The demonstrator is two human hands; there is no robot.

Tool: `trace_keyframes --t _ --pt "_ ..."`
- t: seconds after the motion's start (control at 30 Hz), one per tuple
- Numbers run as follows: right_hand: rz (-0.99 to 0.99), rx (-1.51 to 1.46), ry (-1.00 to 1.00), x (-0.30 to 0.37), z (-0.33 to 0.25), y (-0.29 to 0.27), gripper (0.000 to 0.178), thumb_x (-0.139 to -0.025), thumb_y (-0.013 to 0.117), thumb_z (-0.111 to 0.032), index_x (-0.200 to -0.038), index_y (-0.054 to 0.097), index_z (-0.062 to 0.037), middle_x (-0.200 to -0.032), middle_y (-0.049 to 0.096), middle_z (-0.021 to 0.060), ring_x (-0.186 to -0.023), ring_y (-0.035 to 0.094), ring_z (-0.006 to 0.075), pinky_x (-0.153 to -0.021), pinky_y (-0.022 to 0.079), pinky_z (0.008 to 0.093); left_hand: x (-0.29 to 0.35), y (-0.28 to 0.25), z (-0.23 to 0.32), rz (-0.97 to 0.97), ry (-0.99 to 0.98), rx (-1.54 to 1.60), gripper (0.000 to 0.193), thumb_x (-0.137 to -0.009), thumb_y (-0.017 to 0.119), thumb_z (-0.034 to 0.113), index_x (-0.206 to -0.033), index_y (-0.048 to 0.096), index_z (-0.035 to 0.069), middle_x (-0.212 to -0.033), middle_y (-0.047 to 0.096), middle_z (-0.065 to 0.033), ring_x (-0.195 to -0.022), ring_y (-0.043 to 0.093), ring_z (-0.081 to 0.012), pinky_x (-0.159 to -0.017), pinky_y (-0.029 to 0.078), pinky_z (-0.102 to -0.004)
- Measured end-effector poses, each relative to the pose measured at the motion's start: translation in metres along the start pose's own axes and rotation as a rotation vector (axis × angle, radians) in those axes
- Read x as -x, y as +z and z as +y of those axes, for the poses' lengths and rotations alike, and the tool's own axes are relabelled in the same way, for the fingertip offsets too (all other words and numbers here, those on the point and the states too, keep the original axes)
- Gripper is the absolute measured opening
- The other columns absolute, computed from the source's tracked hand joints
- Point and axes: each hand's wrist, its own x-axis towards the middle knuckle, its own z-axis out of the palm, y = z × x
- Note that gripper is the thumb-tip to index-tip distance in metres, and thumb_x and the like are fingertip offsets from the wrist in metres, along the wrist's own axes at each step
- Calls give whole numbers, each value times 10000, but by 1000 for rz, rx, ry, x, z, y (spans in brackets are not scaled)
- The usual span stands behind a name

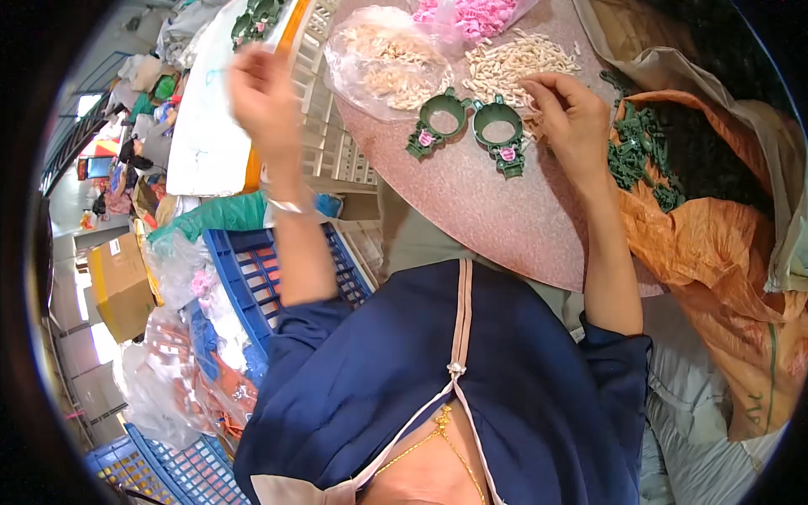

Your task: Attaching small decorative plastic pieces to green plastic toy frames at a workspace.

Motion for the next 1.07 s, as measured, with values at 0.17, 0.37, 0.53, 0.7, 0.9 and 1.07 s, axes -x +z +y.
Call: trace_keyframes --t 0.17,0.37,0.53,0.7,0.9,1.07 --pt "31 -29 14 -5 -6 2 132 -933 681 -71 -1014 748 9 -816 730 38 -720 622 63 -649 491 230 139 1 1 -397 103 -145 628 -700 899 265 -1179 569 29 -1047 633 -138 -931 609 -326 -827 478 -418" --pt "11 67 -103 -7 -4 -2 126 -911 698 -62 -1003 742 11 -879 747 62 -779 669 100 -681 508 252 160 15 -1 -401 104 -277 631 -733 861 297 -1214 543 44 -1142 617 -139 -1105 541 -325 -992 324 -458" --pt "-106 264 -177 -9 8 -7 184 -852 654 2 -1021 725 -14 -919 719 145 -789 685 322 -697 521 370 156 22 -3 -398 76 -341 537 -780 821 235 -1209 560 45 -1034 660 -121 -1025 594 -305 -973 335 -449" --pt "-138 535 -327 -7 9 -19 140 -815 663 12 -939 720 -17 -902 705 131 -861 657 315 -748 485 407 166 26 2 -239 -206 -106 495 -747 846 98 -1170 597 29 -1064 680 -126 -935 629 -262 -939 417 -414" --pt "-300 616 -227 -1 -16 -21 84 -814 688 -51 -895 705 -36 -899 693 102 -909 618 310 -813 434 416 171 32 11 -178 -239 151 581 -800 788 -65 -1273 454 -8 -1243 609 -182 -1102 641 -233 -934 543 -329" --pt "-258 376 -265 -5 -21 -6 109 -829 691 -74 -930 713 -40 -917 693 105 -935 618 309 -858 426 432 183 32 0 -165 -215 349 696 -808 777 -61 -1366 373 41 -1352 567 -229 -1249 582 -281 -1013 513 -371"
